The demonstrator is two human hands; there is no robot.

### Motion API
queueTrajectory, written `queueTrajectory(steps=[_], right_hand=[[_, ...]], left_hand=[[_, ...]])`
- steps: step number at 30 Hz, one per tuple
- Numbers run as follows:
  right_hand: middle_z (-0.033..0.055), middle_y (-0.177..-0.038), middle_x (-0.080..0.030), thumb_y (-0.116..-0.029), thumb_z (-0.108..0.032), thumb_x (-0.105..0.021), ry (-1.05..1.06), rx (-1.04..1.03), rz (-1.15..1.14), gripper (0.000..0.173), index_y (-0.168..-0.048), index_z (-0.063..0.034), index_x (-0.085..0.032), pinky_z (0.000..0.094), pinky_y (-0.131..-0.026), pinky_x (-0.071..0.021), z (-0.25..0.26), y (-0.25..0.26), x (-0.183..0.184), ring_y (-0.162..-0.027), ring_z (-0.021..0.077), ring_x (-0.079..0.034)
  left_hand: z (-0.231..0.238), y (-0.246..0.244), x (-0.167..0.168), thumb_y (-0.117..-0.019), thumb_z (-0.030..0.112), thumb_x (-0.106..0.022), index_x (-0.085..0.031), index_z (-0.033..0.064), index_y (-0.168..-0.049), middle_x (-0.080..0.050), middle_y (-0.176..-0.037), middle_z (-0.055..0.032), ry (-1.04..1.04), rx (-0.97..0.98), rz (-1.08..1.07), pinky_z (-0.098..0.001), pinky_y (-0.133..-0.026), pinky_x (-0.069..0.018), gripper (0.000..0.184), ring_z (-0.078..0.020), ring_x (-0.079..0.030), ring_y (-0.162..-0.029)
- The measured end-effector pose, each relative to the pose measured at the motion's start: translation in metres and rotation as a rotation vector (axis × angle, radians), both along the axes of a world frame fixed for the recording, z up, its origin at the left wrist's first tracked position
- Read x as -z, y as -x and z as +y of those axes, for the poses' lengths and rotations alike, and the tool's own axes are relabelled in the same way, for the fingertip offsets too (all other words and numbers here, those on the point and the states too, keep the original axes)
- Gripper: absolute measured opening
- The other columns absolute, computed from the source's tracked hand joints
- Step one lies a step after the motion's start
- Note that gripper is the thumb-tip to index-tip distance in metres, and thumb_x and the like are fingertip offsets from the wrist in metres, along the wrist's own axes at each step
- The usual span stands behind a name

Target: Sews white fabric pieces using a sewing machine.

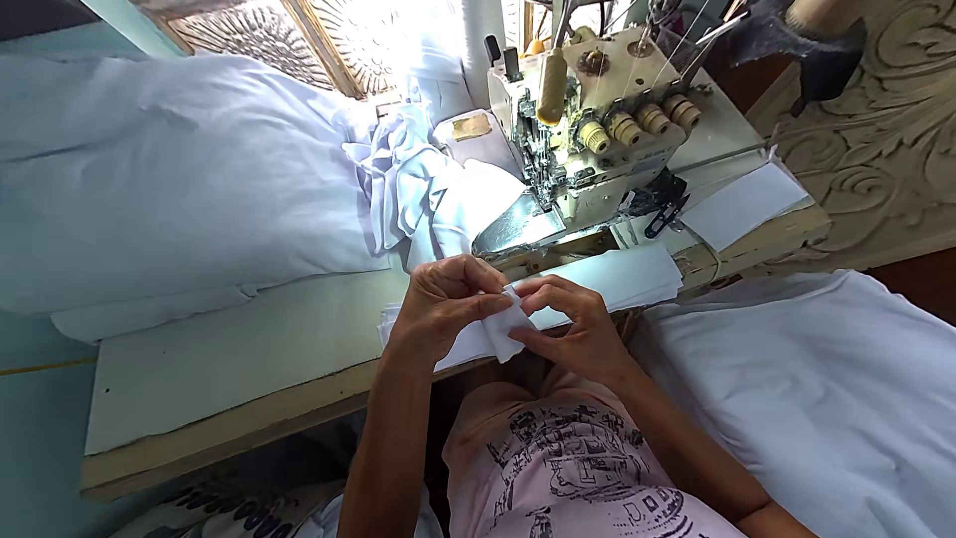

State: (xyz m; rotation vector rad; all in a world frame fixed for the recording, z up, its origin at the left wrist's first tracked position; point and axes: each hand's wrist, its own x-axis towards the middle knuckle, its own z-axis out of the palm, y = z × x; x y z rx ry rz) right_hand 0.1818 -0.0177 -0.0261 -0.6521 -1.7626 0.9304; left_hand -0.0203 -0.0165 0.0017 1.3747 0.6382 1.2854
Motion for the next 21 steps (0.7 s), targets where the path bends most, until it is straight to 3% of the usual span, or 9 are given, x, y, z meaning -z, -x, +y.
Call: queueTrajectory(steps=[4,9,15,19,21], right_hand=[[0.0036,-0.093,-0.069,-0.0812,-0.004,-0.077,0.075,-0.013,0.041,0.009,-0.083,-0.0019,-0.068,0.0152,-0.079,-0.0553,-0.002,-0.004,0.0,-0.09,0.0026,-0.066],[0.0059,-0.093,-0.072,-0.0814,-0.001,-0.075,0.014,0.137,0.005,0.004,-0.085,0.0004,-0.073,0.0168,-0.082,-0.0572,-0.003,-0.008,-0.001,-0.093,0.0044,-0.069],[0.0119,-0.091,-0.074,-0.0808,0.0,-0.07,-0.17,0.349,-0.098,0.005,-0.085,0.0014,-0.07,0.0202,-0.081,-0.0577,0.0,-0.003,0.0,-0.094,0.0114,-0.073],[0.0113,-0.086,-0.074,-0.0787,0.001,-0.068,-0.168,0.463,-0.174,0.002,-0.081,-0.0002,-0.068,0.02,-0.074,-0.0573,0.001,0.0,0.0,-0.086,0.0121,-0.073],[0.0109,-0.083,-0.073,-0.0801,0.001,-0.068,-0.153,0.496,-0.233,0.002,-0.081,-0.0003,-0.068,0.0226,-0.07,-0.0575,0.006,0.0,0.0,-0.081,0.0137,-0.073]], left_hand=[[0.007,0.006,0.001,-0.0871,0.008,-0.077,-0.073,0.0176,-0.092,-0.073,-0.09,0.0055,-0.024,-0.073,0.003,-0.0227,-0.079,-0.0598,0.011,-0.0055,-0.071,-0.084],[0.017,0.003,0.005,-0.0899,-0.001,-0.069,-0.071,0.0167,-0.099,-0.074,-0.093,0.0061,-0.006,-0.187,-0.016,-0.0225,-0.081,-0.0595,0.02,-0.0042,-0.071,-0.086],[0.021,-0.015,0.008,-0.0913,-0.006,-0.058,-0.063,0.0112,-0.104,-0.069,-0.095,0.0092,-0.046,-0.353,0.147,-0.0242,-0.083,-0.0587,0.022,-0.0025,-0.068,-0.088],[0.018,-0.034,0.008,-0.0948,-0.005,-0.056,-0.059,0.0017,-0.112,-0.062,-0.106,0.0006,-0.122,-0.526,0.392,-0.0138,-0.075,-0.053,0.019,0.0024,-0.06,-0.084],[0.025,-0.04,0.006,-0.096,-0.002,-0.057,-0.059,-0.0029,-0.115,-0.062,-0.105,-0.0072,-0.192,-0.608,0.533,-0.0138,-0.07,-0.0491,0.019,-0.0007,-0.057,-0.079]])
